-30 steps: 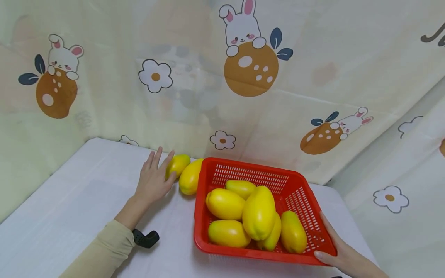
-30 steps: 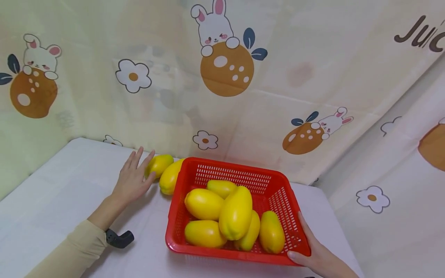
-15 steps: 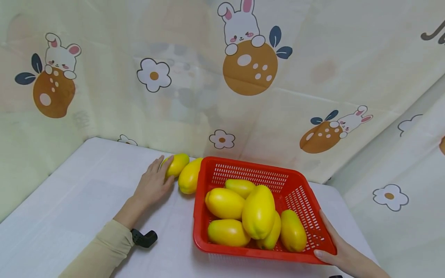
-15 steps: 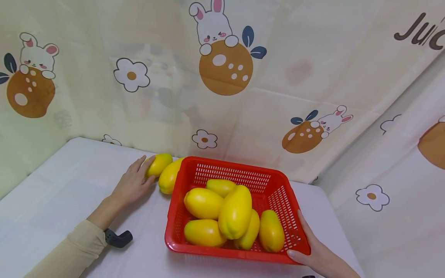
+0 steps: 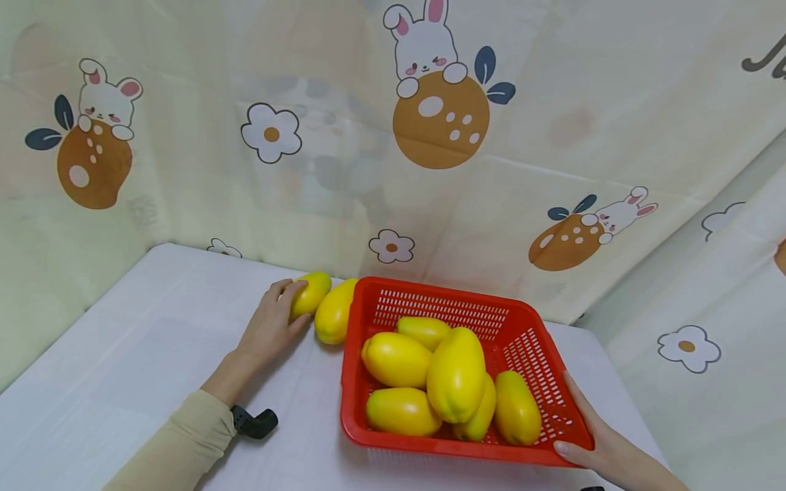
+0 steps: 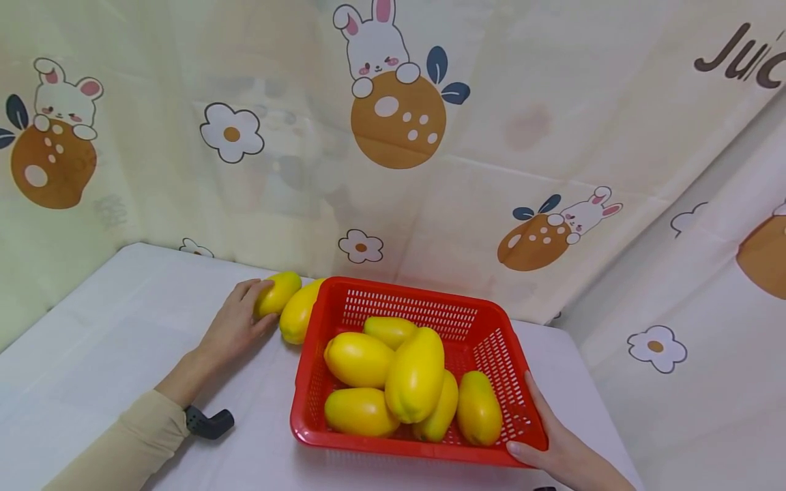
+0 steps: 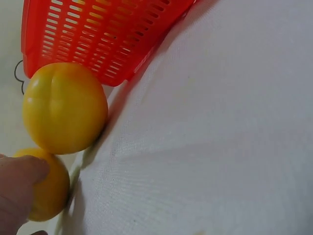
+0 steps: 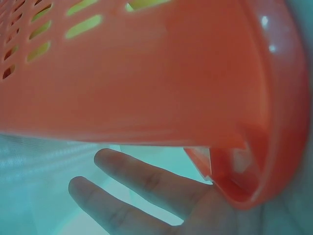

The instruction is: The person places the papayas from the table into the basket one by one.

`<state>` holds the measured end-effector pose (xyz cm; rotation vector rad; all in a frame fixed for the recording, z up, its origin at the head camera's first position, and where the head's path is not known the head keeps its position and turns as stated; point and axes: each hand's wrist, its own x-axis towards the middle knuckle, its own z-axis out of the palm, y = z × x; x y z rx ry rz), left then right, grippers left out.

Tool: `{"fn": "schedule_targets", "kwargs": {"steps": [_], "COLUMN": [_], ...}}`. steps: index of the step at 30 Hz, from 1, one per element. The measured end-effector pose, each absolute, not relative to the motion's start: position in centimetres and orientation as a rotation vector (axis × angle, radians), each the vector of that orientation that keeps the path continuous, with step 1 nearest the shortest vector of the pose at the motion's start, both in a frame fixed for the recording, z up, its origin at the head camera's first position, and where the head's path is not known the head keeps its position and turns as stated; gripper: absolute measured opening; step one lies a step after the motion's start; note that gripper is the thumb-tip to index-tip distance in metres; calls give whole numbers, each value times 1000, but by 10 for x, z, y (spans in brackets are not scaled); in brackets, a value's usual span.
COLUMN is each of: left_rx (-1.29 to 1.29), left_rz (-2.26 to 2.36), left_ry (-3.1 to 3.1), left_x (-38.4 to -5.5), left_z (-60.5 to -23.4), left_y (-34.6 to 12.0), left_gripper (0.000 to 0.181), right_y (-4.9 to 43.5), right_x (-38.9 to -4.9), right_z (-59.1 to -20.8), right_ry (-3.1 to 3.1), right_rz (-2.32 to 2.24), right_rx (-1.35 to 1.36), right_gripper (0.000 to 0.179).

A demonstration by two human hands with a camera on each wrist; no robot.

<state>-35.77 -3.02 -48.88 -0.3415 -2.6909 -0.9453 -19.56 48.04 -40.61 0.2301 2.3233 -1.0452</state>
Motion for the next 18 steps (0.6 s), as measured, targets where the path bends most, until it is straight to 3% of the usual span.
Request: {"fn": "schedule_targets", "kwargs": {"steps": [18], "left_rx": [-268], "left_rz": [-952], "left_ry": [-2679], "left_x": [-355], "left_z": [-477], "left_y": [-32], "left_gripper": [54], "right_y": [479], "right_x": [-196], "right_z": [-406], "right_ry": [2312], "right_rz": [-1061], "right_rx": [245], "right_gripper": [96]}}
